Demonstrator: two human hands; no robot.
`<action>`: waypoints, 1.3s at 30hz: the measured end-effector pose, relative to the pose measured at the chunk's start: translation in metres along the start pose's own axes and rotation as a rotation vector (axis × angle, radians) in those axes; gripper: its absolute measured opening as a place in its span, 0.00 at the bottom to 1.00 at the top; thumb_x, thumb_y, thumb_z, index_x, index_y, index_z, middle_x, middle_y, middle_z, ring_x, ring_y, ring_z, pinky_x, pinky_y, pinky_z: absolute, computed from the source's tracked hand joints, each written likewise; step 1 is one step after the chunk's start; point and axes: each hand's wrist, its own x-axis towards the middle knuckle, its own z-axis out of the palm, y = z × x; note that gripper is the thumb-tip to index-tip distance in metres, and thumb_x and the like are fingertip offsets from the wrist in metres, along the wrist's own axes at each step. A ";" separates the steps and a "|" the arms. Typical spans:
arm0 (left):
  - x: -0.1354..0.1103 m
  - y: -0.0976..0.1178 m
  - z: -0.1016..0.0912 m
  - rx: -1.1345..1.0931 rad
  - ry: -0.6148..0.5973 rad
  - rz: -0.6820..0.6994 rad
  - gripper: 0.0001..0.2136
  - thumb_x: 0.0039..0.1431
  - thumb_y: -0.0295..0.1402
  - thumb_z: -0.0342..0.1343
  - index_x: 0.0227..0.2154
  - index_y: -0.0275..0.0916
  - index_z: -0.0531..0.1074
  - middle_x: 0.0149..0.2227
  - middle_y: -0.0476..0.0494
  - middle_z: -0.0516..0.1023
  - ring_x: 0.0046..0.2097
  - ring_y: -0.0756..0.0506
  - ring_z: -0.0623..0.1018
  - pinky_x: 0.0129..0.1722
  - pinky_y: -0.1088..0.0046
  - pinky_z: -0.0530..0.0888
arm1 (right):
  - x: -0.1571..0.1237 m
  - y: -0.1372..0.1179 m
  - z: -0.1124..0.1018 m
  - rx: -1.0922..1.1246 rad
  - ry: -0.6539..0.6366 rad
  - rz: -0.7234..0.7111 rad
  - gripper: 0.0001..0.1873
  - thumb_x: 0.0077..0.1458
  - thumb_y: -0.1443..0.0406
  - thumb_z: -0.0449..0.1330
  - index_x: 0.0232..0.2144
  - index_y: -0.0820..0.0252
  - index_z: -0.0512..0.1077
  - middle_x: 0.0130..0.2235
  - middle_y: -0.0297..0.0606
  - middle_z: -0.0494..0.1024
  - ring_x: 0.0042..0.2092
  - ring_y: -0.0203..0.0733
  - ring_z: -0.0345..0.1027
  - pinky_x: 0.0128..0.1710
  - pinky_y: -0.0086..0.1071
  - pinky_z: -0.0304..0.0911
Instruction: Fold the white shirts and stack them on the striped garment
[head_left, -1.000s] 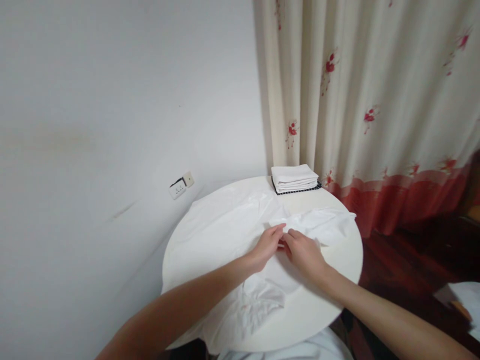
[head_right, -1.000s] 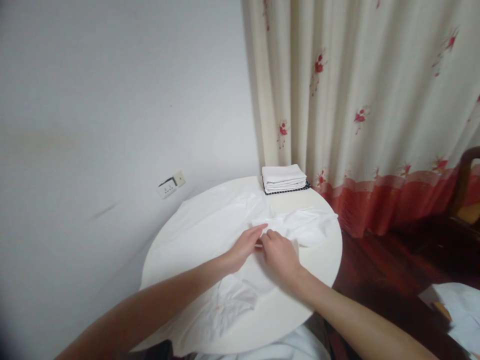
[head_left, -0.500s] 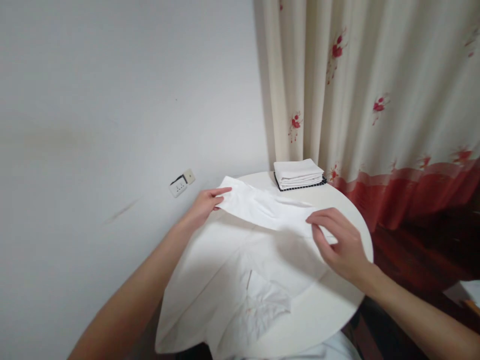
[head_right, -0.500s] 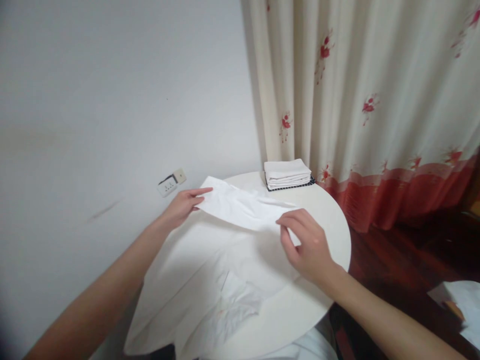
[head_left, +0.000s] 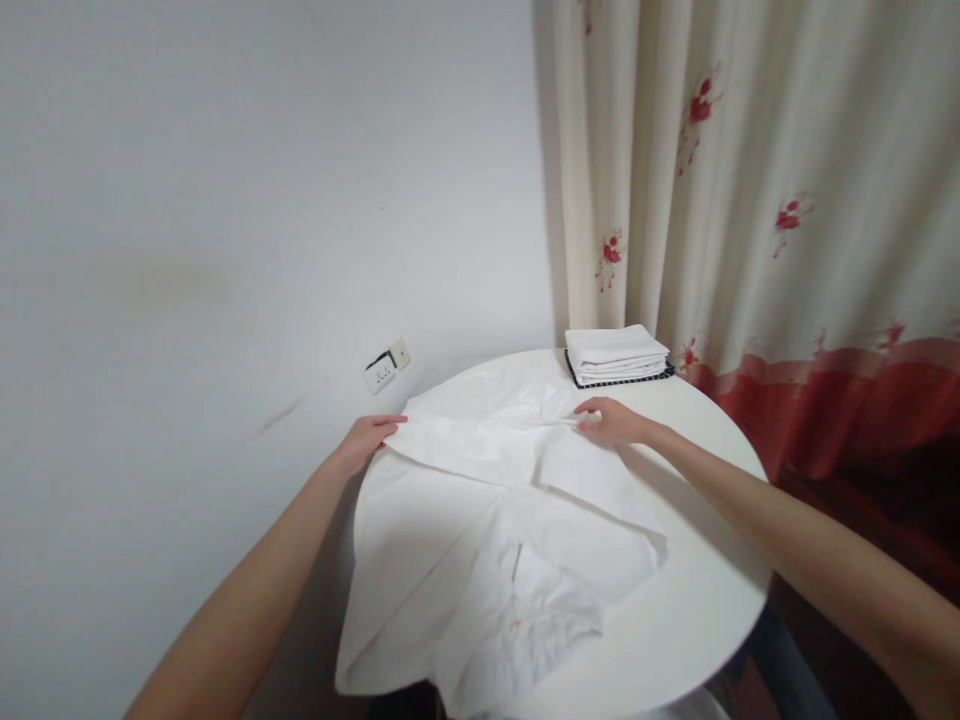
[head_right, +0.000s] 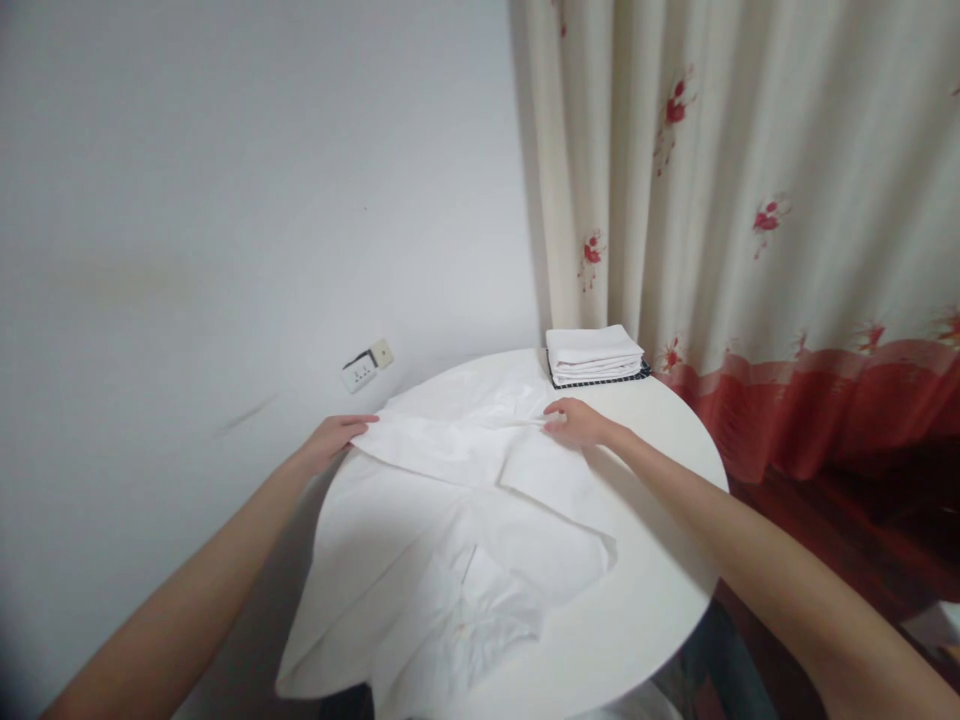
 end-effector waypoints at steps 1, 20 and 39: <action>0.002 -0.002 -0.002 -0.020 -0.018 0.003 0.20 0.39 0.35 0.65 0.39 0.34 0.83 0.33 0.42 0.82 0.31 0.46 0.77 0.29 0.75 0.71 | 0.005 -0.001 0.004 -0.019 -0.042 -0.009 0.13 0.53 0.63 0.64 0.42 0.59 0.80 0.44 0.42 0.82 0.44 0.46 0.75 0.45 0.33 0.66; 0.084 -0.047 0.024 0.126 -0.077 0.069 0.11 0.40 0.29 0.64 0.30 0.36 0.83 0.24 0.47 0.80 0.30 0.45 0.77 0.32 0.73 0.71 | 0.017 0.017 0.031 -0.314 -0.038 0.228 0.13 0.62 0.62 0.54 0.35 0.58 0.78 0.37 0.42 0.81 0.42 0.48 0.72 0.51 0.45 0.53; 0.110 -0.060 0.022 0.099 0.078 0.039 0.17 0.46 0.30 0.63 0.41 0.32 0.80 0.39 0.33 0.83 0.38 0.42 0.81 0.39 0.68 0.77 | -0.006 0.018 0.028 -0.270 0.165 0.125 0.13 0.62 0.65 0.52 0.39 0.58 0.77 0.47 0.44 0.79 0.51 0.48 0.69 0.51 0.38 0.56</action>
